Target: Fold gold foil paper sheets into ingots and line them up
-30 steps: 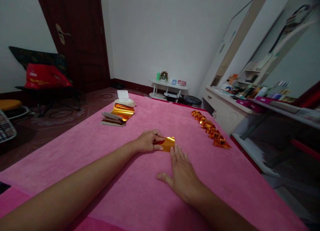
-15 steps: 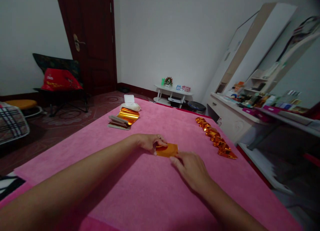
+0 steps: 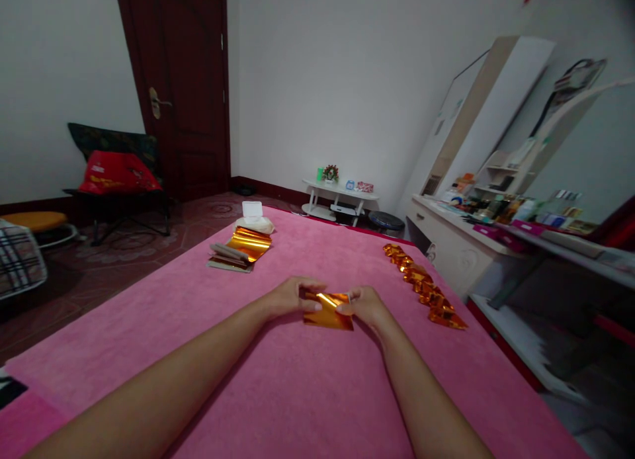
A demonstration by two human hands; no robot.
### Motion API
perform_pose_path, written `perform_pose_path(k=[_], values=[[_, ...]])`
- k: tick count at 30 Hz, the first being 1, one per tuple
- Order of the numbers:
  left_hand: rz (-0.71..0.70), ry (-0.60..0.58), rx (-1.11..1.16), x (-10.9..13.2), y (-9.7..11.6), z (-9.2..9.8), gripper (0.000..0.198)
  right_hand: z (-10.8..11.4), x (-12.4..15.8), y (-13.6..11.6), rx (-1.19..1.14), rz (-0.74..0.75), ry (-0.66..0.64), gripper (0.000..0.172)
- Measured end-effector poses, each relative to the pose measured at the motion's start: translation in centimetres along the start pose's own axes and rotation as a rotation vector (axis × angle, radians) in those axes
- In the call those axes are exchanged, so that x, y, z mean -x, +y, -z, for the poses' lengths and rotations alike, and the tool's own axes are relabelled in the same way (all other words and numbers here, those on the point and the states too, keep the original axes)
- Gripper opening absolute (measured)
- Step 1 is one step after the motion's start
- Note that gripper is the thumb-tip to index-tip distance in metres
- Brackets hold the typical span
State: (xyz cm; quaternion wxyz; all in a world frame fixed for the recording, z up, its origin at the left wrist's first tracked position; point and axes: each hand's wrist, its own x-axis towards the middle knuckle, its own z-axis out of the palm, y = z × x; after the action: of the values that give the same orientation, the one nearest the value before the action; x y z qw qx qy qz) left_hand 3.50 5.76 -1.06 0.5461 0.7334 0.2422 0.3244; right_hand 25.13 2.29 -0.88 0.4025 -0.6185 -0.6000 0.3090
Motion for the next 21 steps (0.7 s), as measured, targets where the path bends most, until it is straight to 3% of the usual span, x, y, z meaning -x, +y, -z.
perform_pose_path(k=[3, 5, 9, 21], values=[[0.048, 0.288, 0.217, -0.1, -0.3, -0.7, 0.074, -0.2, 0.2, -0.3, -0.202, 0.018, -0.047, 0.035], [0.062, 0.358, 0.261, 0.0, -0.3, -0.8, 0.062, -0.3, 0.4, -0.7, -0.298, 0.050, -0.053, 0.035], [0.068, 0.382, 0.256, 0.2, 0.1, -0.6, 0.042, -0.7, 0.9, -1.6, -0.418, 0.117, -0.036, 0.030], [0.041, 0.415, 0.188, 0.5, 0.3, -0.7, 0.041, -1.0, 1.4, -1.4, -0.477, 0.192, 0.088, 0.032]])
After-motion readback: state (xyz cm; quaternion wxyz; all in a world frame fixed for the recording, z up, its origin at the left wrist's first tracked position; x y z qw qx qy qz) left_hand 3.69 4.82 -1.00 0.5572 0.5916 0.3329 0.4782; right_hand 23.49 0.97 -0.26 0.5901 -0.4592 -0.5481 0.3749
